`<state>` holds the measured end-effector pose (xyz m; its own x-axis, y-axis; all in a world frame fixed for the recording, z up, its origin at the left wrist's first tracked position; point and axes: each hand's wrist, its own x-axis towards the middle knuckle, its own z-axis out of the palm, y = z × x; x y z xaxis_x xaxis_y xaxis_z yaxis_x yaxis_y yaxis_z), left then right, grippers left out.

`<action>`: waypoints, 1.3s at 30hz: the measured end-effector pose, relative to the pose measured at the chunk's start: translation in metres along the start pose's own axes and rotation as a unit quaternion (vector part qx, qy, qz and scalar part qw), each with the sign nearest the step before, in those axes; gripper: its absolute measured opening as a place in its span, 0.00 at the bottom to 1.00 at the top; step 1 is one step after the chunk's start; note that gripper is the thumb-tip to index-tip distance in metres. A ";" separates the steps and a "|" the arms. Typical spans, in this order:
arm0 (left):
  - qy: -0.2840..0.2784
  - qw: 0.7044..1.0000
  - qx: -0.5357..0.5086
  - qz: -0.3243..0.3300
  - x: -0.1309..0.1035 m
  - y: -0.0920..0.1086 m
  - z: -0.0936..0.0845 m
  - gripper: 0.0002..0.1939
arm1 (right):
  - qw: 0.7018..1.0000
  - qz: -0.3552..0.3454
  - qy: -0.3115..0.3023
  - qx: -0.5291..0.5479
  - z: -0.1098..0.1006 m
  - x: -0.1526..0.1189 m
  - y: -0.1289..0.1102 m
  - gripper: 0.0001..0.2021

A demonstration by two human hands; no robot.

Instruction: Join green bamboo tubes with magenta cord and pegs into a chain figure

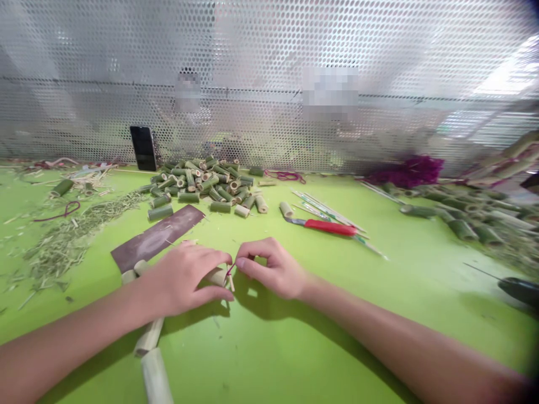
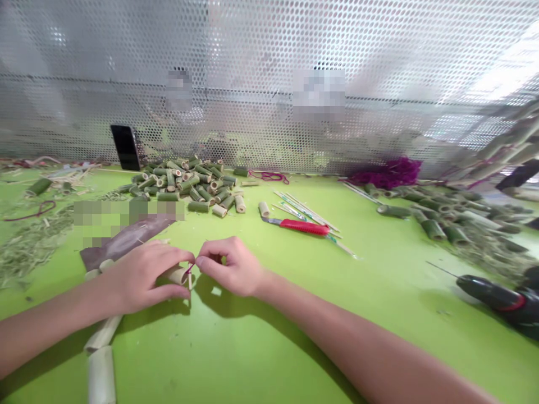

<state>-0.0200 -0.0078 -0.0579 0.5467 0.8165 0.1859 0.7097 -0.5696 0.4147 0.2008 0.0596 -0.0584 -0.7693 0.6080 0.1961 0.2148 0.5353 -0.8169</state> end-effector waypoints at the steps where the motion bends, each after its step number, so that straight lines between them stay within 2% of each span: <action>1: -0.001 1.000 0.003 -0.001 0.000 0.000 0.000 0.29 | 1.000 0.006 0.001 -0.001 -0.001 0.000 0.000 0.14; 6: 0.014 1.000 0.012 -0.012 0.000 0.000 0.001 0.28 | 1.000 -0.002 0.001 0.009 0.001 0.000 0.000 0.14; 16: 0.009 1.000 -0.001 0.012 0.003 -0.002 0.001 0.24 | 0.998 -0.027 -0.042 0.047 0.011 -0.003 -0.005 0.14; 22: 0.018 0.999 0.032 0.002 0.002 0.001 0.003 0.35 | 0.993 -0.002 -0.039 0.113 0.011 -0.003 -0.008 0.13; 28: 0.018 0.999 0.045 0.012 0.001 0.002 0.004 0.28 | 0.987 -0.015 -0.018 0.159 0.012 -0.004 -0.010 0.12; 34: 0.005 0.999 0.042 -0.007 0.000 0.003 0.001 0.27 | 0.993 0.002 -0.014 0.120 0.009 -0.006 -0.008 0.12; 39: 0.032 0.999 0.016 -0.002 -0.002 -0.001 0.001 0.25 | 0.994 -0.026 -0.009 0.108 0.007 -0.006 -0.003 0.16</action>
<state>-0.0215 -0.0093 -0.0595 0.5159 0.8221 0.2408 0.7259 -0.5688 0.3868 0.2007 0.0508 -0.0610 -0.7876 0.5707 0.2323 0.0423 0.4262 -0.9037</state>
